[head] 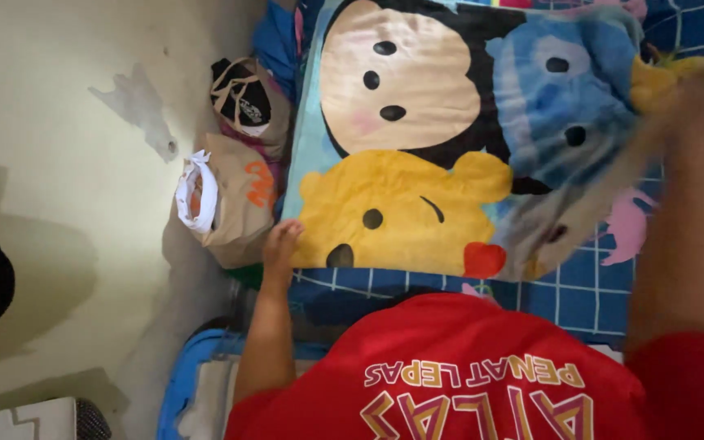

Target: The person folds a cartoon-patterned blanket on a bed with a blue flamingo-patterned sheet, then uses a broom to sweep the bed surface.

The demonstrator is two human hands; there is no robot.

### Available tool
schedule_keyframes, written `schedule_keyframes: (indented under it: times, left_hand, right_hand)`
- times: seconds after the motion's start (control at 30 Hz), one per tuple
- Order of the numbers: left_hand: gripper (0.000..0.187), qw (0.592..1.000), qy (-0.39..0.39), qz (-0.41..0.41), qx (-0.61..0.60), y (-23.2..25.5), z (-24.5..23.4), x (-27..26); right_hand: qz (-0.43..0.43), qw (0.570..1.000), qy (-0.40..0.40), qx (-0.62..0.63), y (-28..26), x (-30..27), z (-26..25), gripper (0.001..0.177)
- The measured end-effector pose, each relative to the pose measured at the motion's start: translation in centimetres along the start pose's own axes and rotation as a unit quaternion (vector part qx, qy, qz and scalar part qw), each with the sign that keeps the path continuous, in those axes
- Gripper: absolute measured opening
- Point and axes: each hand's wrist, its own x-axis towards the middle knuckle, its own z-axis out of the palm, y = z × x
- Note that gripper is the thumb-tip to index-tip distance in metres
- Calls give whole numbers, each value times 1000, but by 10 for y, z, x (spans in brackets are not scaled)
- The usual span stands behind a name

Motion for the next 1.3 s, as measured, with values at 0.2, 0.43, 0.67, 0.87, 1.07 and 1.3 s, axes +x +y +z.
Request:
schedule_keyframes:
  times: [0.2,0.43,0.67,0.87,1.07,1.3]
  left_hand:
    - [61,905,-157,-120,-377,-61,23,66]
    - [78,851,-138,-153,-484,-115,8,110]
    - [78,974,-146,-75,158,-94,7,135]
    - [69,954,-198,-25,223,-66,36,155]
    - [27,931,-149,325,72,47,9,98]
    - [47,900,-199,-36,387,-52,-35,92]
  right_hand:
    - [-282,900,81,324,-196,-105,-287,64]
    - [-642,450,121,609,-267,-222,-365,45]
    - [-573,720,-139,366,-276,-255,-213,78]
    - [-561,767,39,308,-233,-285,-180,93]
    - [-423,809,120,389,-217,-286,-102,92]
    - [-448,824,-12,346,-181,-323,-59,81]
